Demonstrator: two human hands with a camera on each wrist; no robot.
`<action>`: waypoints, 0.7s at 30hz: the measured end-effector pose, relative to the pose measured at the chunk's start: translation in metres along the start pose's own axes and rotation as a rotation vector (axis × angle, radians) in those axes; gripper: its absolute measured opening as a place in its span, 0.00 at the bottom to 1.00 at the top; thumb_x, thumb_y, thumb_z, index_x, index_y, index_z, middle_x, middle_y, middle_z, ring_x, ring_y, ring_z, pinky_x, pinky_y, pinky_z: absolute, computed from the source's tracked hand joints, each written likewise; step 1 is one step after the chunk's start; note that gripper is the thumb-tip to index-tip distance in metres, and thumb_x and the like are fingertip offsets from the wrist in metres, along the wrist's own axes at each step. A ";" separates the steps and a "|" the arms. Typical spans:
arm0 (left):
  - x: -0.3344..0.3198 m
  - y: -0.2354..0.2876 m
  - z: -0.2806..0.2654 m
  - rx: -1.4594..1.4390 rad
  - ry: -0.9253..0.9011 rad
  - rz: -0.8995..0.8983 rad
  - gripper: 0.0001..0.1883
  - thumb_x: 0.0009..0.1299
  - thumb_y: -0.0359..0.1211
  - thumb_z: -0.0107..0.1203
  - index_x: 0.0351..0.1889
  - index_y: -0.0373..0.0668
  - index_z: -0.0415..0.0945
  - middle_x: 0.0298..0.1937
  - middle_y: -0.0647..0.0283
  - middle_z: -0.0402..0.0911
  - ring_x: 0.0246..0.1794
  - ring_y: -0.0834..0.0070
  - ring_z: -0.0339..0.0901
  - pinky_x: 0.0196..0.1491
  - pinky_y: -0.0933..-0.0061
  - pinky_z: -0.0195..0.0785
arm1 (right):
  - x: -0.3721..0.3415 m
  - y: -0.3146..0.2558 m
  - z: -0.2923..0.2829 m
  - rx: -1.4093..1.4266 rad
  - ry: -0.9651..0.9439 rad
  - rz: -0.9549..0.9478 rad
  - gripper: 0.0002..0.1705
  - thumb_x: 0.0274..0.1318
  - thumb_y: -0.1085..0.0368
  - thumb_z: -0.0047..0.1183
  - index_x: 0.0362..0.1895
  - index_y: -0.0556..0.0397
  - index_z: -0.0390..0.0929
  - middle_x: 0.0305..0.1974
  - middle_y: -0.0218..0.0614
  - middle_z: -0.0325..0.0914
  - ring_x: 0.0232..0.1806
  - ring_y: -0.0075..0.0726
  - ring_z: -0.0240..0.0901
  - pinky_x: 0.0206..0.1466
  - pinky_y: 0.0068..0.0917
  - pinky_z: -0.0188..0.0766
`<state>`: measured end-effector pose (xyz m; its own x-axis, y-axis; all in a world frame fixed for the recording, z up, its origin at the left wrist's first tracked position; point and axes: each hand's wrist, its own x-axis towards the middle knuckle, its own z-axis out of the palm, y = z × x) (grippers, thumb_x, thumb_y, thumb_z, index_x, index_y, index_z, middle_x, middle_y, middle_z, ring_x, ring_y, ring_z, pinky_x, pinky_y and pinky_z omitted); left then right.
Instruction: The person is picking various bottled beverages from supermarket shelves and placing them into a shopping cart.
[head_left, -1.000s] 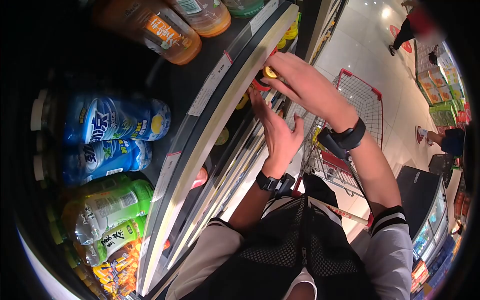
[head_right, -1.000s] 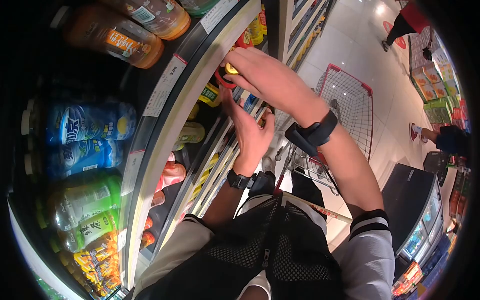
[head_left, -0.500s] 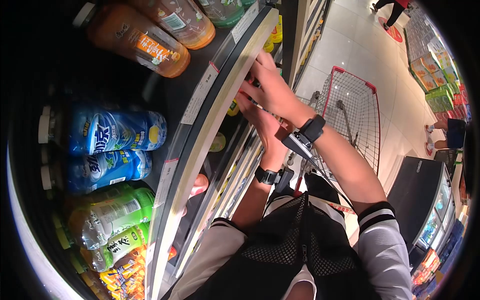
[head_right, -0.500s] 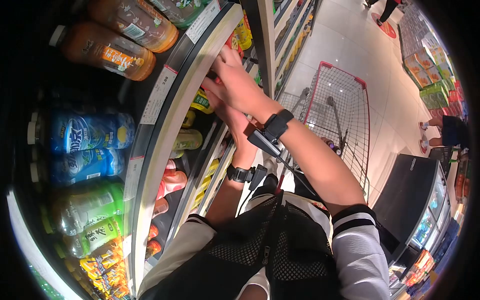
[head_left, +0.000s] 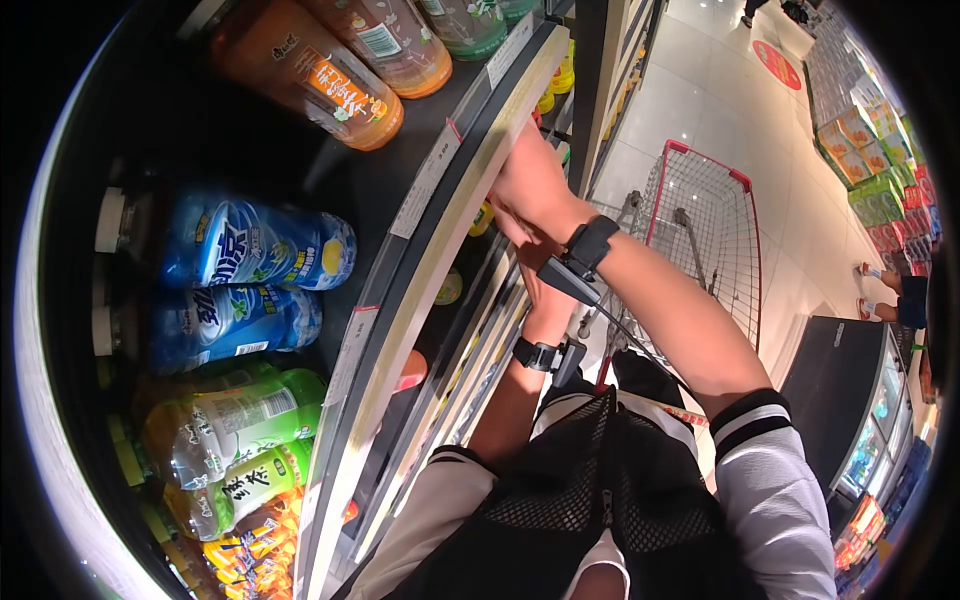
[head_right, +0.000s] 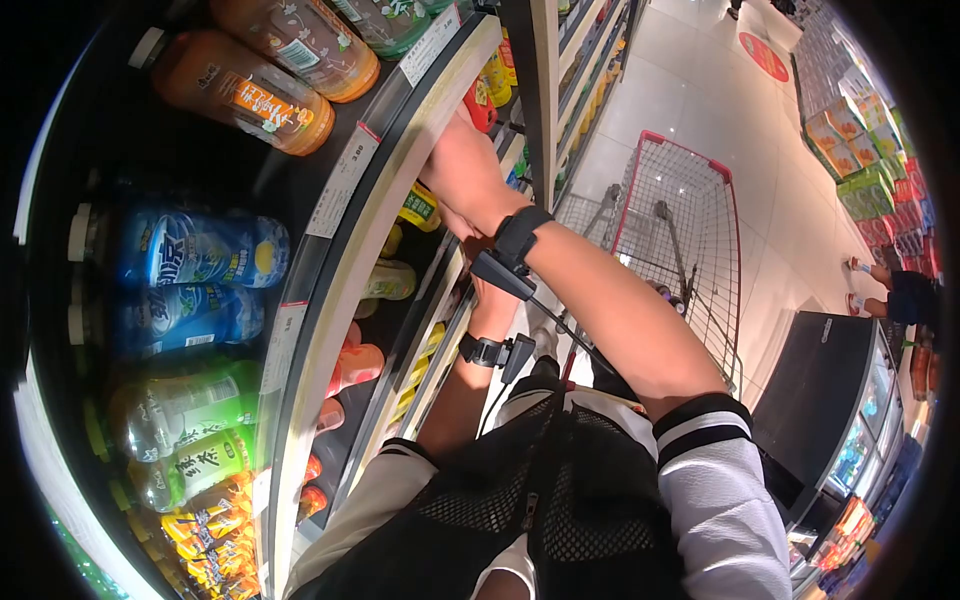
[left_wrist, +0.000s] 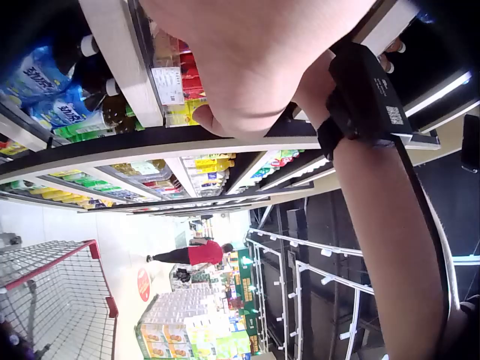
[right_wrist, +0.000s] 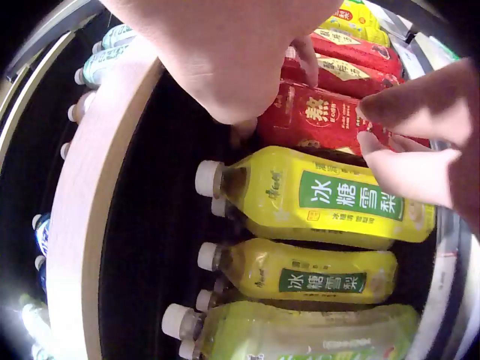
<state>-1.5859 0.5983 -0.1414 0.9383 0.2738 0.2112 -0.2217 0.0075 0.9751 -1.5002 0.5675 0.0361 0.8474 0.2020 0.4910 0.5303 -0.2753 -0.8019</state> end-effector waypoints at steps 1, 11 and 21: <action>0.007 0.011 -0.002 -0.234 -0.140 -0.210 0.56 0.69 0.43 0.72 0.85 0.34 0.44 0.84 0.38 0.50 0.83 0.44 0.55 0.79 0.50 0.54 | -0.001 0.002 0.001 -0.003 0.003 -0.001 0.29 0.57 0.68 0.65 0.64 0.50 0.77 0.62 0.52 0.74 0.59 0.68 0.76 0.55 0.52 0.82; 0.013 0.093 0.000 0.562 0.070 0.277 0.56 0.63 0.42 0.75 0.83 0.33 0.52 0.80 0.39 0.57 0.81 0.40 0.58 0.82 0.50 0.51 | -0.003 0.012 -0.016 -0.103 -0.107 -0.224 0.28 0.66 0.64 0.60 0.69 0.51 0.74 0.61 0.54 0.76 0.66 0.65 0.72 0.66 0.50 0.75; 0.000 0.085 -0.004 0.735 0.001 0.398 0.44 0.64 0.27 0.63 0.81 0.29 0.58 0.86 0.37 0.55 0.86 0.37 0.52 0.85 0.44 0.47 | -0.171 0.087 -0.113 0.042 0.002 0.244 0.22 0.70 0.71 0.55 0.66 0.54 0.73 0.54 0.42 0.82 0.56 0.38 0.81 0.56 0.35 0.77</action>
<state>-1.6059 0.6030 -0.0590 0.8261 0.1241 0.5497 -0.3068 -0.7192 0.6234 -1.5963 0.4028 -0.0790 0.9502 0.1322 0.2823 0.3089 -0.2767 -0.9100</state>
